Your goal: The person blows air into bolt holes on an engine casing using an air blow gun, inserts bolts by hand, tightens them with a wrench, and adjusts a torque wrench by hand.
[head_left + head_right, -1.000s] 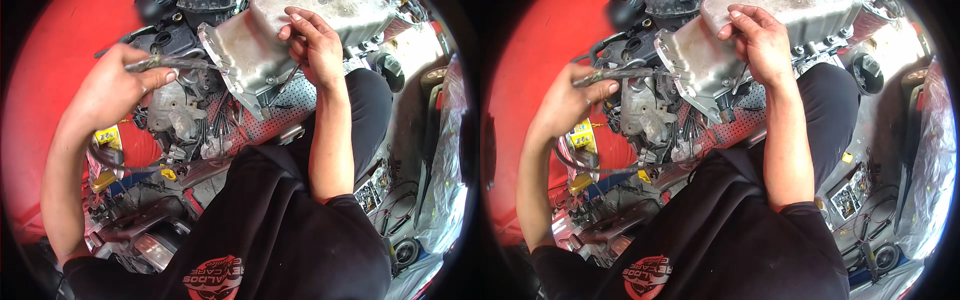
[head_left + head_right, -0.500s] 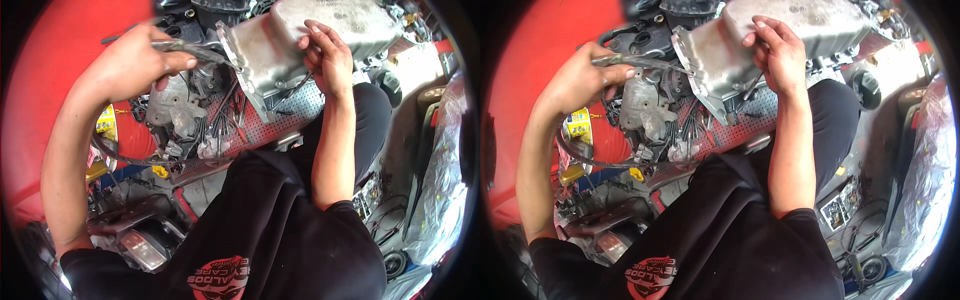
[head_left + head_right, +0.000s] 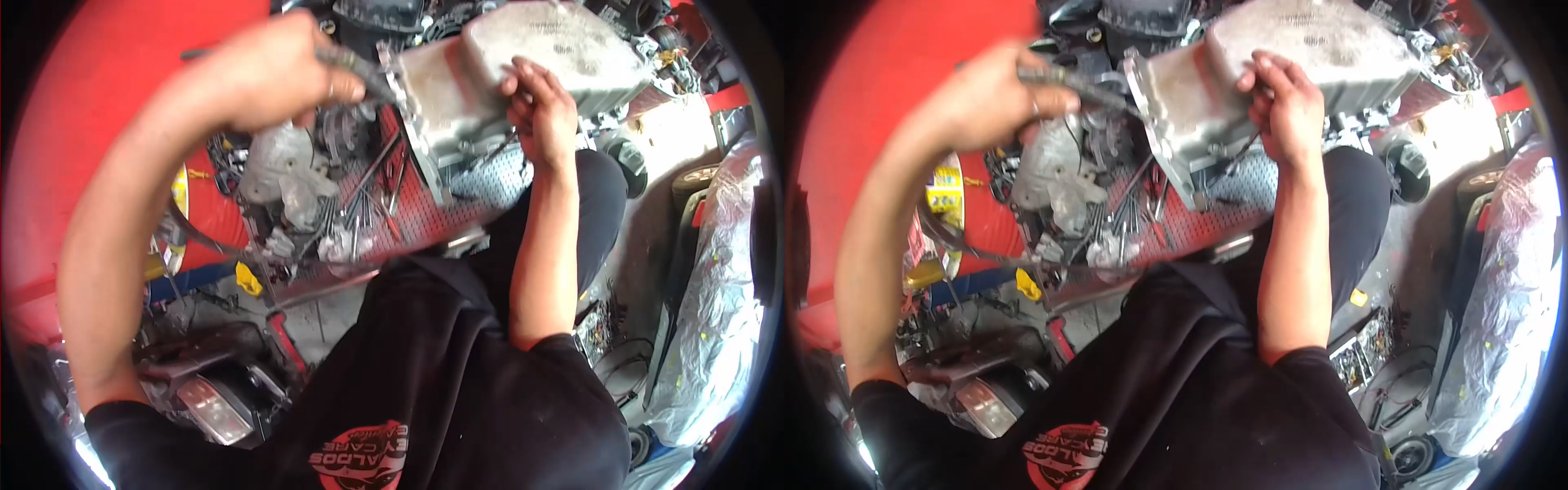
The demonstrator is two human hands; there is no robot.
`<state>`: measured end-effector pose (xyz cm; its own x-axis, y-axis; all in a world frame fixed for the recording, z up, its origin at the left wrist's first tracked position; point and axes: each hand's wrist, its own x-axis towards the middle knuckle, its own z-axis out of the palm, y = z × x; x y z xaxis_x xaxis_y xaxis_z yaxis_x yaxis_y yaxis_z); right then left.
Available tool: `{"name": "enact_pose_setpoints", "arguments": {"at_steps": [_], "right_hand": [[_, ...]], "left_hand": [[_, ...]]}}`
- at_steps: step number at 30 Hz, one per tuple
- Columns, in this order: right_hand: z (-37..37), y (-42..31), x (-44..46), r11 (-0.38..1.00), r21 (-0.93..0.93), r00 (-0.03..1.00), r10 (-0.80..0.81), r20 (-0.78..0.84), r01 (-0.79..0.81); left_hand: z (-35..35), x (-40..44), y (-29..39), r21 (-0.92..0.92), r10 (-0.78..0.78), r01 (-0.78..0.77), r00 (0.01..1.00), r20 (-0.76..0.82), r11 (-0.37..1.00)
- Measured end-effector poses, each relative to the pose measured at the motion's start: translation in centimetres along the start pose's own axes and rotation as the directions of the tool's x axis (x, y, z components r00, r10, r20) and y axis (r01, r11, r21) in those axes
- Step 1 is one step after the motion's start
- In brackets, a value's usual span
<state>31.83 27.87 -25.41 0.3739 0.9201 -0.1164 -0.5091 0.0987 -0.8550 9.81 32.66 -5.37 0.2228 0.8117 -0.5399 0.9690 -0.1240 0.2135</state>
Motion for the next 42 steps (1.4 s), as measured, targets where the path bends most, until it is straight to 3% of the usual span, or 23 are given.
{"name": "enact_pose_setpoints", "arguments": {"at_steps": [2,3,4,6,9,12,14,15,17,22,25,26,27,28,29,31,34,36,40,42], "right_hand": [[-0.2,0.4,0.0,0.999,0.036,1.000,0.000,0.013,-0.001],[-0.1,0.4,-0.2,0.999,0.027,1.000,0.017,0.004,-0.018],[0.0,0.4,0.0,1.000,0.022,1.000,0.010,-0.007,-0.010],[0.1,0.4,0.1,1.000,0.006,1.000,0.019,-0.022,-0.019],[0.1,0.6,0.0,1.000,0.024,1.000,-0.006,-0.020,0.006],[0.1,0.1,0.3,0.999,0.052,1.000,0.017,0.011,-0.018],[-0.3,0.4,-0.3,0.999,0.034,1.000,0.025,-0.005,-0.025],[-0.1,0.5,-0.6,0.999,0.020,0.999,0.043,-0.012,-0.043],[0.0,0.1,0.2,0.999,0.039,0.999,0.032,-0.013,-0.032],[0.0,0.0,-0.1,0.999,0.035,0.999,0.038,0.027,-0.039],[-0.1,0.3,0.3,0.999,0.013,0.998,0.041,0.050,-0.042],[0.2,0.0,-0.3,0.999,-0.011,0.998,0.047,0.049,-0.046],[0.1,-0.1,-1.0,0.998,-0.016,0.997,0.056,0.055,-0.055],[0.1,-0.1,-1.4,0.998,-0.014,0.996,0.061,0.066,-0.061],[0.3,-0.1,-1.9,0.997,-0.016,0.995,0.077,0.064,-0.077],[0.3,0.2,-2.7,0.987,-0.007,0.986,0.158,0.060,-0.158],[1.2,1.3,-4.5,0.955,-0.034,0.946,0.298,0.130,-0.296],[3.0,2.2,-6.2,0.928,-0.154,0.910,0.365,0.196,-0.339],[8.1,2.8,-8.6,0.928,-0.165,0.827,0.372,0.421,-0.333],[9.8,3.5,-9.1,0.922,-0.203,0.800,0.387,0.459,-0.329]], "left_hand": [[0.2,0.2,0.0,0.086,0.085,-0.078,0.993,-0.083,0.993],[-0.3,0.8,-0.9,0.109,0.184,-0.181,0.983,-0.011,0.977],[-0.8,0.7,-1.3,0.121,0.188,-0.188,0.982,0.011,0.975],[-1.4,0.5,-0.4,0.049,0.056,-0.056,0.998,-0.006,0.997],[0.0,1.1,-1.1,0.116,0.169,-0.160,0.983,-0.075,0.980],[-0.8,-0.1,-1.1,0.081,0.101,-0.097,0.994,-0.043,0.992],[-0.5,0.7,-2.1,0.072,0.152,-0.150,0.988,-0.037,0.986],[0.4,1.0,-2.9,0.148,0.381,-0.370,0.923,-0.057,0.917],[-0.2,0.8,-2.0,0.038,0.173,-0.171,0.984,-0.044,0.985],[-1.2,0.5,-0.3,0.102,0.154,-0.151,0.988,-0.026,0.983],[-1.7,-0.3,-1.6,-0.018,0.174,-0.174,0.985,0.018,0.985],[-2.9,-1.8,-1.3,-0.019,0.116,-0.117,0.992,-0.041,0.993],[-4.5,-2.7,-2.5,-0.046,0.197,-0.200,0.978,-0.073,0.979],[-6.3,-5.1,-2.4,-0.062,0.161,-0.167,0.983,-0.088,0.984],[-7.5,-6.3,-5.1,-0.117,0.237,-0.254,0.961,-0.142,0.960],[-9.6,-8.5,-10.4,-0.331,0.232,-0.267,0.963,-0.140,0.905],[-5.5,-10.7,-19.3,-0.634,0.071,-0.307,0.927,-0.369,0.710],[-1.2,-10.9,-24.7,-0.707,-0.013,-0.281,0.925,-0.380,0.650],[7.3,-10.4,-31.9,-0.908,-0.096,-0.338,0.924,-0.370,0.247],[10.0,-10.7,-33.0,-0.911,-0.079,-0.354,0.923,-0.377,0.213]]}}
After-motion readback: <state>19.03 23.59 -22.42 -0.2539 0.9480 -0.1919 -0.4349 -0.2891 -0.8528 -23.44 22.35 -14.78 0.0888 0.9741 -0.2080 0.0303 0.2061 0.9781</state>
